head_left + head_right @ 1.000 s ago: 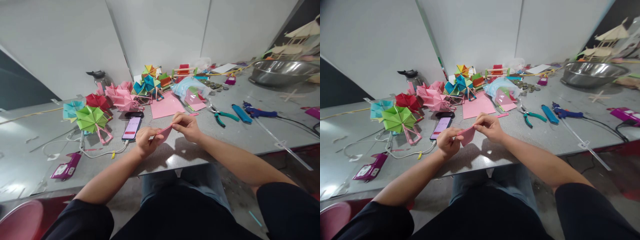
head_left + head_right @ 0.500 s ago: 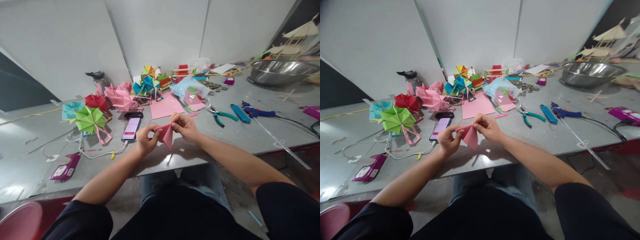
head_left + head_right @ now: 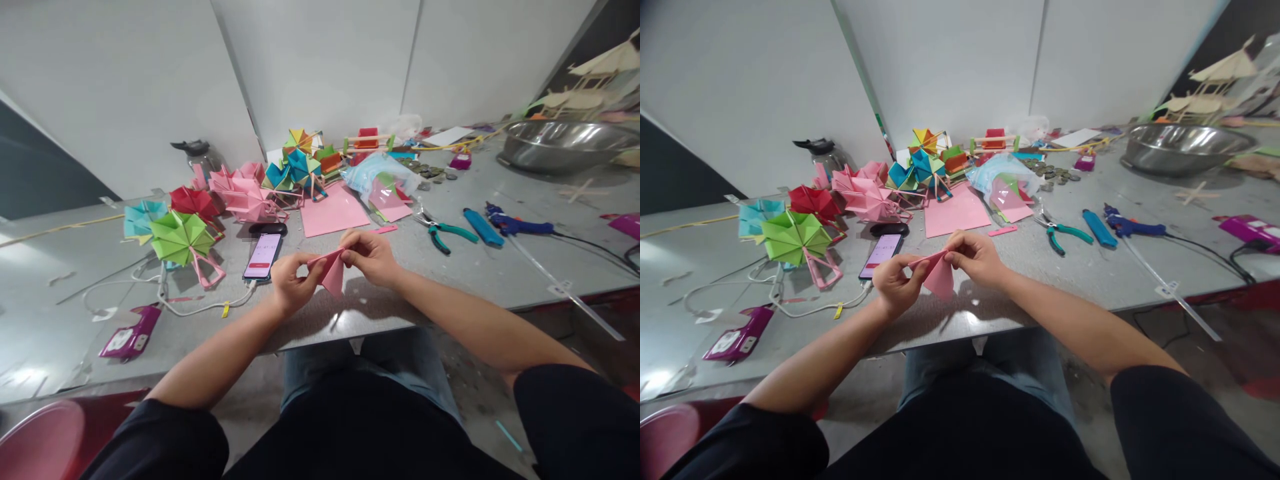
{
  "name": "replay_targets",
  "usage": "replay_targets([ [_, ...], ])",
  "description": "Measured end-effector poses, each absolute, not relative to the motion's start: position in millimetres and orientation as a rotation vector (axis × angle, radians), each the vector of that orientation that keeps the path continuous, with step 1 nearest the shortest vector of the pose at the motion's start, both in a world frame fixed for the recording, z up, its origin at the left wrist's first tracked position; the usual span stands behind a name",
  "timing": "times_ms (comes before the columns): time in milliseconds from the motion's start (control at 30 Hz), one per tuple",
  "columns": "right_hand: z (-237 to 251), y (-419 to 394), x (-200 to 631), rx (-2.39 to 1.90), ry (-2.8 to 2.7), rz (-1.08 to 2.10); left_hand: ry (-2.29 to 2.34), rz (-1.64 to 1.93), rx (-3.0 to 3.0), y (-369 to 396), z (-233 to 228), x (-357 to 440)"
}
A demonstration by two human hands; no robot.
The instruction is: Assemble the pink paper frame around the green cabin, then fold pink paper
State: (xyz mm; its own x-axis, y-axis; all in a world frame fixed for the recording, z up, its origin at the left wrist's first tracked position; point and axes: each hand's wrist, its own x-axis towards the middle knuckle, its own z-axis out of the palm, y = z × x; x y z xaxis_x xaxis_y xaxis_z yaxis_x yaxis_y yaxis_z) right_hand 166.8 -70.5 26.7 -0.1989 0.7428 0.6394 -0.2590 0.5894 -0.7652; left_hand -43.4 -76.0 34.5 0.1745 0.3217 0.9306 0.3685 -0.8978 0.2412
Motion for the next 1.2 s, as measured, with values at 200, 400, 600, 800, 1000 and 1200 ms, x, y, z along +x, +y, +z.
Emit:
replay_targets([
  [200,27.3,-71.4,166.1,-0.418,-1.507,0.959,-0.662,-1.926,-2.393,-75.8,34.5,-41.8],
  [400,27.5,-71.4,166.5,-0.438,-1.505,0.971,-0.713,-1.956,-2.423,-76.4,35.9,-40.7],
  [600,26.5,-70.9,167.0,-0.453,-1.500,0.976,-0.718,-1.961,-2.428,-76.3,37.3,-40.6],
  [800,26.9,-70.5,166.8,-0.445,-1.497,0.995,-0.710,-1.963,-2.415,-74.8,36.5,-40.7],
  [1000,27.4,-71.0,167.2,-0.472,-1.483,1.010,-0.733,-1.943,-2.424,-74.3,37.0,-41.7],
  [1200,28.4,-71.4,167.5,-0.454,-1.480,1.013,-0.735,-1.939,-2.442,-73.9,38.0,-42.8],
])
